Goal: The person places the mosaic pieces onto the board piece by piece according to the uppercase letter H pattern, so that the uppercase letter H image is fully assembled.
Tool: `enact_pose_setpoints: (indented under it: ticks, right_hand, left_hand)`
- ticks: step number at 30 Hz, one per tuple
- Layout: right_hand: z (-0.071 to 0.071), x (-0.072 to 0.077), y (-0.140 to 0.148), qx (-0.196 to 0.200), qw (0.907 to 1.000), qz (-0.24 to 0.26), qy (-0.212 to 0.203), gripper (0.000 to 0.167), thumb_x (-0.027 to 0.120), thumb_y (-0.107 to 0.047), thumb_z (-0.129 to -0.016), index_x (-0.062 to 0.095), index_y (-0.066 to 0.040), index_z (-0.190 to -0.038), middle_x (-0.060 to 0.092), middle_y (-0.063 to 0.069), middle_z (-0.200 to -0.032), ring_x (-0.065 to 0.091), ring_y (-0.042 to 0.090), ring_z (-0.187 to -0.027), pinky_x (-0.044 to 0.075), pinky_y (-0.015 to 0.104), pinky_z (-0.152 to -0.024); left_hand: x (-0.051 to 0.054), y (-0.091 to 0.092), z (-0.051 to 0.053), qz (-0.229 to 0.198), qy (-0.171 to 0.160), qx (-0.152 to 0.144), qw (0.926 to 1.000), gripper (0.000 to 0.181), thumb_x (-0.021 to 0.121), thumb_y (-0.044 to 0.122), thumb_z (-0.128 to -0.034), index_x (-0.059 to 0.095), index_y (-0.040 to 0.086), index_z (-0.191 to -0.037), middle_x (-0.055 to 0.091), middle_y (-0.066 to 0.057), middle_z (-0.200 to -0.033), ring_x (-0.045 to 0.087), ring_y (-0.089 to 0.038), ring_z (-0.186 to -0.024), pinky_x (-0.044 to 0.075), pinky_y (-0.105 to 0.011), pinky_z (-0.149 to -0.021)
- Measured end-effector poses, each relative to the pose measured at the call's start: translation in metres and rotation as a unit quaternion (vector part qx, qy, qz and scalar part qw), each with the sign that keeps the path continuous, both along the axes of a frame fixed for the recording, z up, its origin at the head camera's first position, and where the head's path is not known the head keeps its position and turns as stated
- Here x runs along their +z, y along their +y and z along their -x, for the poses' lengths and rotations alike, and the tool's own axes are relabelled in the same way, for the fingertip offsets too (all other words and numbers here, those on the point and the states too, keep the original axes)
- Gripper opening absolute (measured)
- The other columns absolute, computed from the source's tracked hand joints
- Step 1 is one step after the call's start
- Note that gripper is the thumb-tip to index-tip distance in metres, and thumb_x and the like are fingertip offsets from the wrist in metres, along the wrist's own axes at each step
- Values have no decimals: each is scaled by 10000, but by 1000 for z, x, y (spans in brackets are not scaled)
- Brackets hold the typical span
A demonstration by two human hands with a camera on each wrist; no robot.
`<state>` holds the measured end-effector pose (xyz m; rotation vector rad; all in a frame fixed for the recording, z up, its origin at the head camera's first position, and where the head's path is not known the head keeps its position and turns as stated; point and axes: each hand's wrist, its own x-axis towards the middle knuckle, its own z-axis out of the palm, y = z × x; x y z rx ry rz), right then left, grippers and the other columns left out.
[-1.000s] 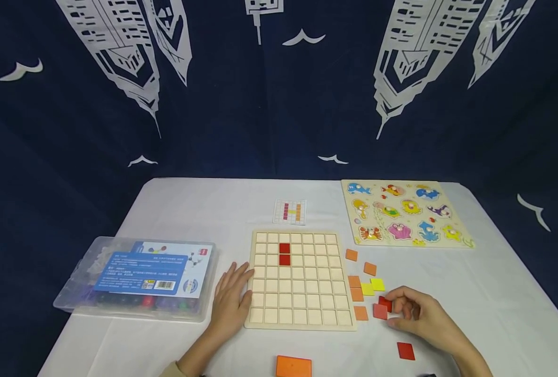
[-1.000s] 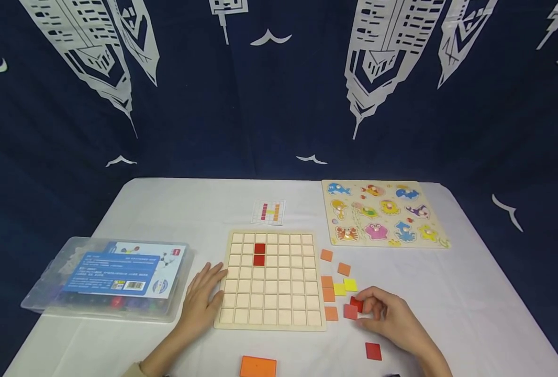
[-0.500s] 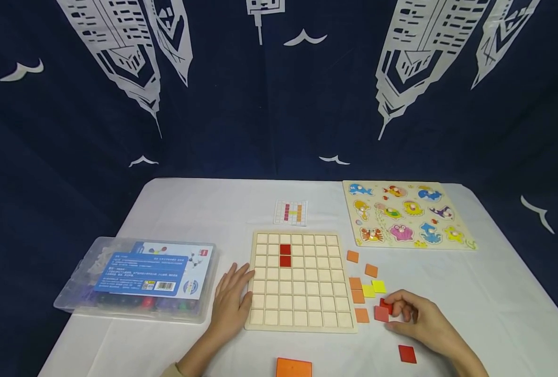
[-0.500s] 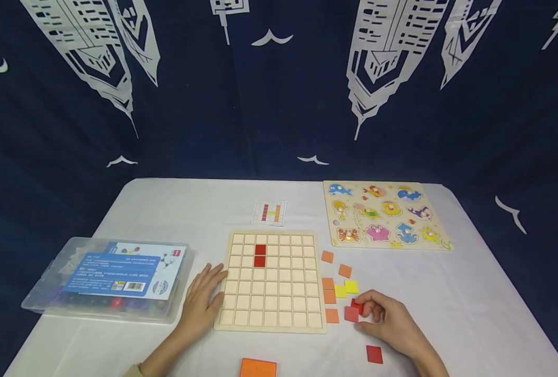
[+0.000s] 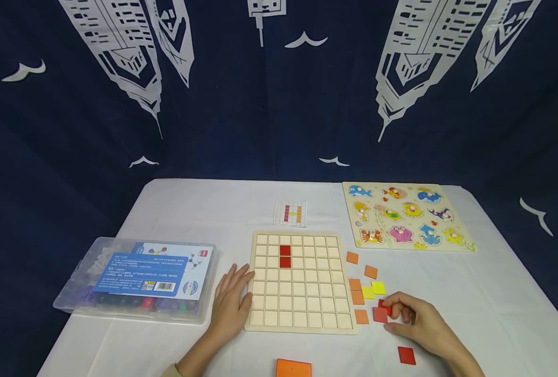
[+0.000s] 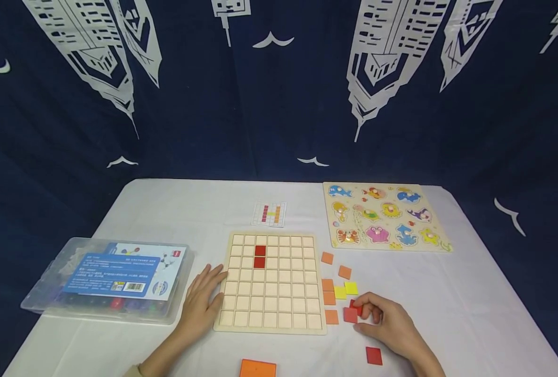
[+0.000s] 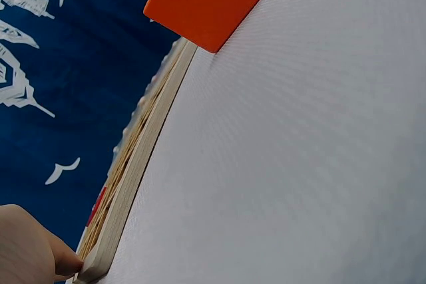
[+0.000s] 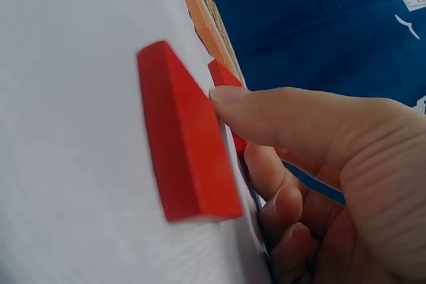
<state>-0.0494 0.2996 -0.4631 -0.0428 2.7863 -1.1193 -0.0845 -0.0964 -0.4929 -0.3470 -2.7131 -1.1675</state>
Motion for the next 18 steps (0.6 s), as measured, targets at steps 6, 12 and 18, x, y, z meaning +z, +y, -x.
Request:
enact_pose_setpoints:
  ticks: [6, 12, 18]
  right_hand:
    - [-1, -1, 0, 16, 9998, -60, 188, 343, 847, -57, -688, 665, -137, -968, 503, -57, -716, 433, 60, -599, 374, 200, -517]
    - [-1, -2, -2, -88, 9998, -68, 185, 323, 847, -66, -697, 677, -127, -964, 514, -58, -704, 436, 65, -597, 372, 197, -511]
    - [-2, 0, -2, -163, 9993, -43, 341, 294, 816, -10, -706, 676, -102, -947, 540, -68, -702, 444, 49, -593, 378, 196, -510]
  left_hand:
    - [1, 0, 0, -21, -4, -13, 10000, 437, 600, -15, -869, 574, 5, -1305, 482, -156, -1471, 273, -399, -1451, 140, -554, -1180]
    - [1, 0, -1, -1, 24, -3, 10000, 435, 598, -9, -870, 575, 4, -1304, 483, -154, -1471, 277, -397, -1450, 145, -552, -1178]
    - [0, 0, -1, 9, 58, -2, 10000, 438, 599, -6, -867, 576, 6, -1304, 484, -148, -1471, 284, -396, -1449, 151, -554, -1178]
